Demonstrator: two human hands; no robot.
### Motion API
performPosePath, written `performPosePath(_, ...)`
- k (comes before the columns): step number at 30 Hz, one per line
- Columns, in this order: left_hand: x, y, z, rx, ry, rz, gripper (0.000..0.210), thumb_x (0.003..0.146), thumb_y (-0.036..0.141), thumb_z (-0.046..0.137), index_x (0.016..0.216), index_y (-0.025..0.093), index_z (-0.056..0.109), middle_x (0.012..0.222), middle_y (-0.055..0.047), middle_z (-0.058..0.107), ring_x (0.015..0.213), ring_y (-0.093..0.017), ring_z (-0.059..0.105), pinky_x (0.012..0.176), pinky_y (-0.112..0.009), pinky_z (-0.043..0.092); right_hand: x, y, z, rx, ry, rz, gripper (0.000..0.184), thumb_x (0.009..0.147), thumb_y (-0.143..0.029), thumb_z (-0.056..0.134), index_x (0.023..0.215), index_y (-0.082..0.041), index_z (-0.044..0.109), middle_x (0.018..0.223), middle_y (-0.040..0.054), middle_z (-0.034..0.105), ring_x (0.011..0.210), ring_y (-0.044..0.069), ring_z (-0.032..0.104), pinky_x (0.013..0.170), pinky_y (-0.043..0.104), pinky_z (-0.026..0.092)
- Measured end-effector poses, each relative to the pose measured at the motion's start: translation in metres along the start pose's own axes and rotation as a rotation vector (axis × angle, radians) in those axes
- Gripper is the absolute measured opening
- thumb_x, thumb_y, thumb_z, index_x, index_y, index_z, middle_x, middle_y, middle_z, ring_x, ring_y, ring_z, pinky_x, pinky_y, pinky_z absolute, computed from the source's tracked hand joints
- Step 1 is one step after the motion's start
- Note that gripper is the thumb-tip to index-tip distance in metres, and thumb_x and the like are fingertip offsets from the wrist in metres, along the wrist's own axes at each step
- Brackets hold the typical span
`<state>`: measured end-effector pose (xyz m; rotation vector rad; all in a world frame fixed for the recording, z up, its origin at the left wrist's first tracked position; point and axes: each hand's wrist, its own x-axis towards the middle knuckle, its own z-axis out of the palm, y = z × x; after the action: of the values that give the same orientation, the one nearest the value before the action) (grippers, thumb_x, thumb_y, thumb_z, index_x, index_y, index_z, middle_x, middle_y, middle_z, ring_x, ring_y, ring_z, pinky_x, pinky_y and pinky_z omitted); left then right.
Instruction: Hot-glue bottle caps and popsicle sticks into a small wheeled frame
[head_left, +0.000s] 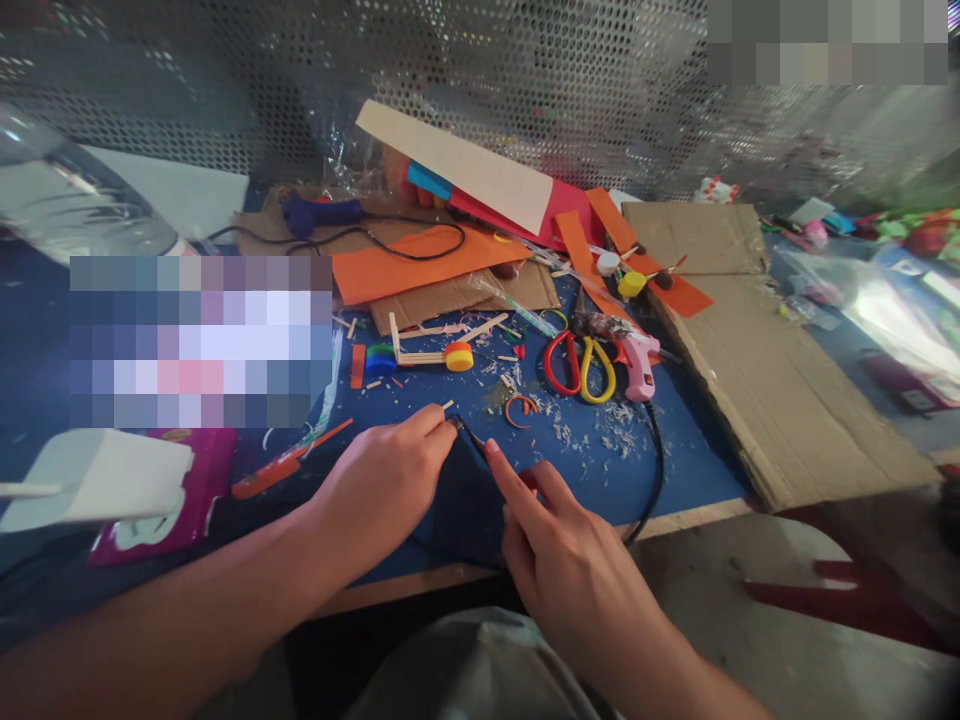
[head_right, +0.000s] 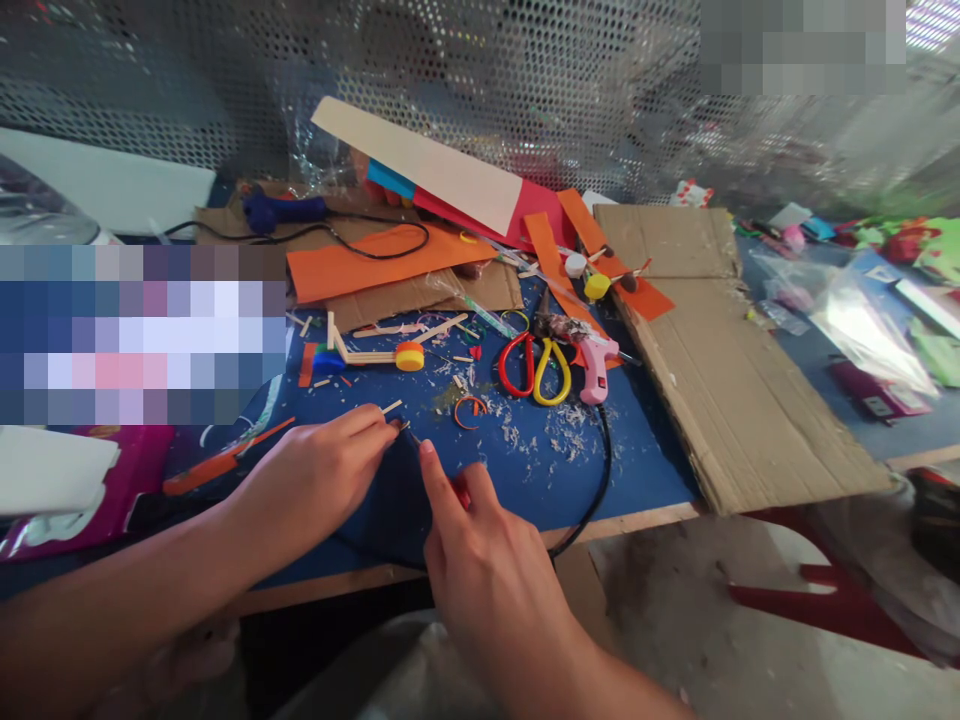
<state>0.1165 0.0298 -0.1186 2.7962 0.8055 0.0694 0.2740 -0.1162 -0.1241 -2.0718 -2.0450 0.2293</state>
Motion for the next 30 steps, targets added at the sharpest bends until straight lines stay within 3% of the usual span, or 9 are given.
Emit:
performPosePath(14, 0.002, 0.002, -0.004, -0.011, -0.068, -0.035, 0.022, 0.094, 0.002, 0.051, 0.095, 0.016, 0.067, 0.095, -0.004, 0.066, 0.077, -0.019, 0.070, 0.064, -0.029, 0.058, 0.002, -0.004, 0.000, -0.025, -0.071, 0.011, 0.064, 0.095, -0.010, 0.040, 0.159, -0.014, 0.041, 0.108, 0.0132, 0.066, 0.064, 0.019, 0.070, 0.052, 0.031, 0.060)
performPosePath(30, 0.001, 0.004, -0.003, 0.150, -0.137, 0.013, 0.033, 0.092, -0.001, 0.046, 0.113, 0.011, 0.069, 0.112, -0.012, 0.070, 0.089, -0.021, 0.074, 0.074, -0.032, 0.063, -0.007, 0.001, -0.007, -0.055, -0.057, -0.003, 0.064, 0.094, -0.011, 0.045, 0.158, -0.017, 0.045, 0.104, 0.0108, 0.067, 0.059, 0.017, 0.068, 0.047, 0.028, 0.056)
